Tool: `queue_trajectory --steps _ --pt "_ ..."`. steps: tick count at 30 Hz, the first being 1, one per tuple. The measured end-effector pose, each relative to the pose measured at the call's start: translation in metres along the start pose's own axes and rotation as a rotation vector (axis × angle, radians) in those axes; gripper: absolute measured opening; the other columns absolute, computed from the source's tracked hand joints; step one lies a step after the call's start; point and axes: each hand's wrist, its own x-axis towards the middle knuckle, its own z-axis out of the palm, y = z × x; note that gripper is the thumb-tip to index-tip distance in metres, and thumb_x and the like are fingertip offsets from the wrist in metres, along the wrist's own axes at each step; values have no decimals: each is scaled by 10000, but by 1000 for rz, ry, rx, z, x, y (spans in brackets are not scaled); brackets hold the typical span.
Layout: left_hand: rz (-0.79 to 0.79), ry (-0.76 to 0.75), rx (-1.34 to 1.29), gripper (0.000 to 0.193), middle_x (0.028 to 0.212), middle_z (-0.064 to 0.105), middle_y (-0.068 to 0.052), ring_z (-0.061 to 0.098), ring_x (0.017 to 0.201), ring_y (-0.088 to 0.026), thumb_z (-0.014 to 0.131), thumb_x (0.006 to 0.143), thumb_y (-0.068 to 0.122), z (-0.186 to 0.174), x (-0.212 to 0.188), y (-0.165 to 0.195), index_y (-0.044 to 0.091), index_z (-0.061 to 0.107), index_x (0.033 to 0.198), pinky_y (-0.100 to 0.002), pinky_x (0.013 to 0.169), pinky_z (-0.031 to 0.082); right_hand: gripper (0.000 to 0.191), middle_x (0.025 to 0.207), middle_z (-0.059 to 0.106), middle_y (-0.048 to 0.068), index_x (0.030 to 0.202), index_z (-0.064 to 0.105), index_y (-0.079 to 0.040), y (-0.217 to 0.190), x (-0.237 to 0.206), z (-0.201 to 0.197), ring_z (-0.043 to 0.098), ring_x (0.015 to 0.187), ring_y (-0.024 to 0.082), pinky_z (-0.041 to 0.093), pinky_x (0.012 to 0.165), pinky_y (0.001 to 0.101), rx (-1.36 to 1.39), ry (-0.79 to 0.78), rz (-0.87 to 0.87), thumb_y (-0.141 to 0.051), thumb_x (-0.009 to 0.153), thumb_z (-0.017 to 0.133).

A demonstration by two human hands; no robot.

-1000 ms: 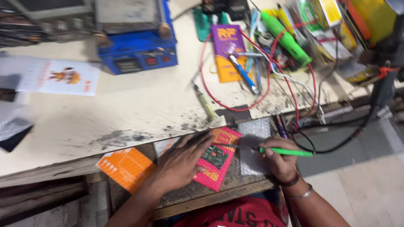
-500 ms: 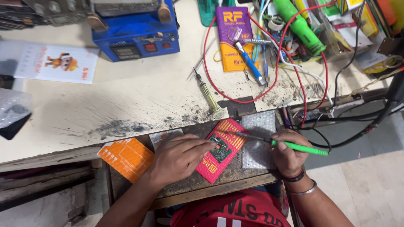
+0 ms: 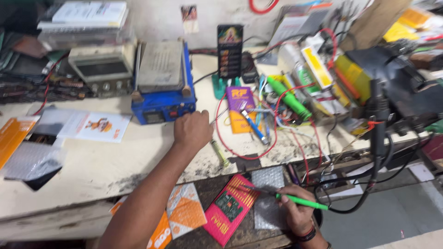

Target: The person solders components on a green circuit board at a repair workbench. They hold the board with tweezers in one hand while applying a soldering iron to the board's contacts, repositioning the board on a pink mat and continuing to solder different points.

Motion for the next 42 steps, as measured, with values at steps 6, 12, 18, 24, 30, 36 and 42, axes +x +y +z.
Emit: queue_trajectory --steps 6,12,18,24,30,36,42 --pt "81 -6 269 67 914 741 -115 770 824 -245 655 870 79 9 11 22 96 709 907 -351 644 610 177 729 709 116 919 742 53 -8 6 1 664 578 144 513 536 261 87 13 -17 -108 887 678" --pt "180 114 336 71 855 739 -98 766 769 -226 664 847 80 -1 15 27 87 709 901 -330 600 610 165 723 727 103 912 747 44 -9 4 -1 679 567 140 522 532 254 35 25 -8 -104 881 683" --pt "152 -15 243 96 945 733 -161 773 852 -272 648 872 40 -7 11 8 54 743 871 -371 676 628 157 785 717 122 933 730 50 1 -3 1 655 610 145 507 573 251 56 55 -14 -87 885 672" --pt "10 -41 -18 161 1089 678 -246 712 965 -380 598 932 27 -24 -16 -21 17 730 1024 -478 822 573 148 775 711 118 944 731 53 13 -11 -7 662 627 145 511 591 249 64 25 -8 -74 889 681" --pt "-152 -41 -308 558 1196 635 -149 647 1083 -349 503 809 -154 -31 -93 -60 80 663 1290 -448 946 499 161 771 712 112 946 731 46 19 -16 -10 675 627 144 521 586 252 37 14 -4 -101 901 680" --pt "-110 64 -106 482 1147 677 -103 618 1130 -302 561 828 -107 -18 -129 -77 87 707 1244 -434 1014 471 161 765 703 106 949 727 43 19 -18 -7 678 630 142 523 580 249 42 -10 -4 -106 914 676" --pt "191 283 -38 381 1153 691 -95 593 1172 -291 621 840 -3 -36 -91 -59 82 737 1193 -443 1058 429 167 747 699 104 936 729 38 16 -17 -7 677 618 139 521 568 249 28 -22 8 -118 909 674"
